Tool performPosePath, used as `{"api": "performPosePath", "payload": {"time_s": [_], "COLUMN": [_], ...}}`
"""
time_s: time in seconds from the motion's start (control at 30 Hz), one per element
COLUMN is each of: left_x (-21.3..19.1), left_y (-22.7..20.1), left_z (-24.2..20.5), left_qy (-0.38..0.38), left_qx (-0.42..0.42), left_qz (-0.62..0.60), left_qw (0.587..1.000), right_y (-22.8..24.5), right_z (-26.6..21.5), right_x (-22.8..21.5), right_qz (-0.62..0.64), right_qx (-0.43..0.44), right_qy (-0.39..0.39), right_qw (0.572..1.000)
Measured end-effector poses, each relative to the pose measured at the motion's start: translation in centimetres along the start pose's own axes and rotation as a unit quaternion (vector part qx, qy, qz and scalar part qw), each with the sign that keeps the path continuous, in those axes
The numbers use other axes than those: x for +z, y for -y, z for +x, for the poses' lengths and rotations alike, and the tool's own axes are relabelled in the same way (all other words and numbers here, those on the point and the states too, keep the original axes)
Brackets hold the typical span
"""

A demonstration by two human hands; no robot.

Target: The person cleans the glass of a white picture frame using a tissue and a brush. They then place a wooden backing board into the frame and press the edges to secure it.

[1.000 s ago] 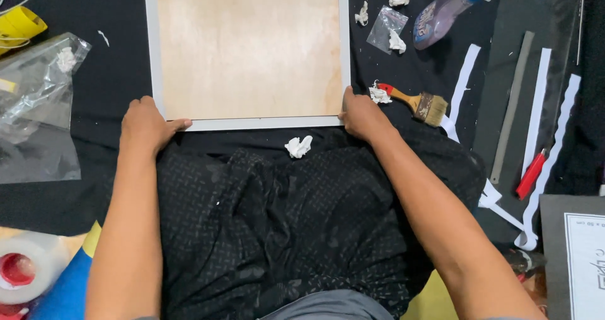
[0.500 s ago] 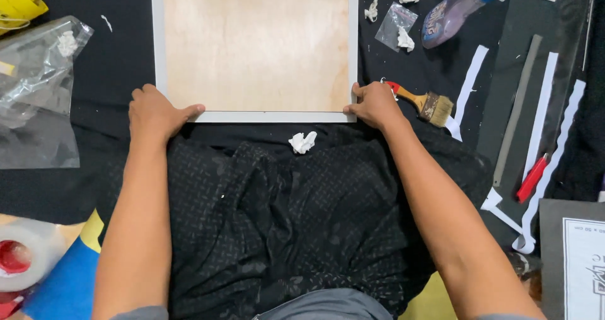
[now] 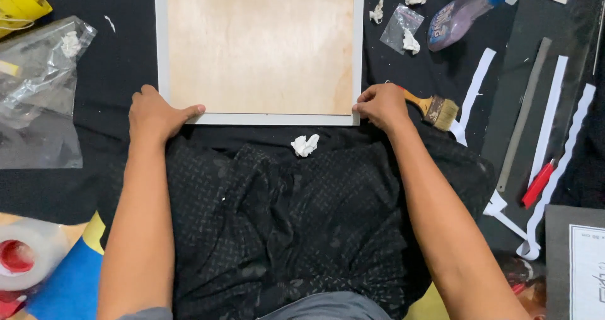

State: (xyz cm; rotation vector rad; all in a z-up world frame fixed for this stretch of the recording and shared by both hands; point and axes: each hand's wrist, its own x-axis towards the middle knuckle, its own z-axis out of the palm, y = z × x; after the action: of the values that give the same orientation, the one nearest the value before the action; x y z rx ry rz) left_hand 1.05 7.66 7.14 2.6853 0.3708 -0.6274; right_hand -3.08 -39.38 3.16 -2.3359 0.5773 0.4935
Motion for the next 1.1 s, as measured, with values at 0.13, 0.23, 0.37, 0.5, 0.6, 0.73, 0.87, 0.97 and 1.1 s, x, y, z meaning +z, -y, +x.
{"api": "performPosePath", "payload": {"time_s": [0.13, 0.23, 0.37, 0.5, 0.6, 0.73, 0.87, 0.97, 1.1], "left_x": [0.0, 1.6, 10.0, 16.5, 20.6, 20.6, 19.2, 18.8, 19.6], "left_y": [-1.0, -3.9, -10.1, -16.3, -17.9, -18.6, -19.2, -20.3, -20.4], "left_z": [-0.9, -2.3, -1.4, -2.1, -0.4, -0.1, -1.2, -1.2, -1.0], "left_qy": [-0.024, -0.15, -0.205, -0.192, -0.217, -0.199, -0.154, -0.201, -0.243], "left_qx": [0.003, 0.154, 0.54, 0.576, 0.602, 0.644, 0.639, 0.634, 0.66], "left_qz": [-0.027, 0.041, 0.105, 0.111, 0.138, 0.193, 0.234, 0.211, 0.228], "left_qw": [0.999, 0.976, 0.81, 0.787, 0.756, 0.713, 0.716, 0.716, 0.674], "right_y": [2.1, 2.3, 0.6, 2.0, 0.4, 2.1, 4.1, 1.3, 2.3], "right_z": [-1.6, -2.3, -0.5, -2.1, -1.0, -1.7, -3.5, -0.8, -0.9], "right_x": [-0.1, -0.2, 1.0, -0.1, 0.8, -0.5, -1.5, 0.4, -0.3], "right_qz": [-0.068, 0.009, 0.102, 0.143, 0.136, 0.041, 0.037, 0.041, -0.022], "right_qx": [0.025, 0.041, 0.08, 0.093, 0.065, 0.042, 0.054, 0.065, 0.071], "right_qy": [0.049, 0.045, 0.041, 0.028, 0.028, 0.04, 0.05, 0.023, 0.067], "right_qw": [0.996, 0.998, 0.991, 0.985, 0.988, 0.997, 0.997, 0.997, 0.995]}}
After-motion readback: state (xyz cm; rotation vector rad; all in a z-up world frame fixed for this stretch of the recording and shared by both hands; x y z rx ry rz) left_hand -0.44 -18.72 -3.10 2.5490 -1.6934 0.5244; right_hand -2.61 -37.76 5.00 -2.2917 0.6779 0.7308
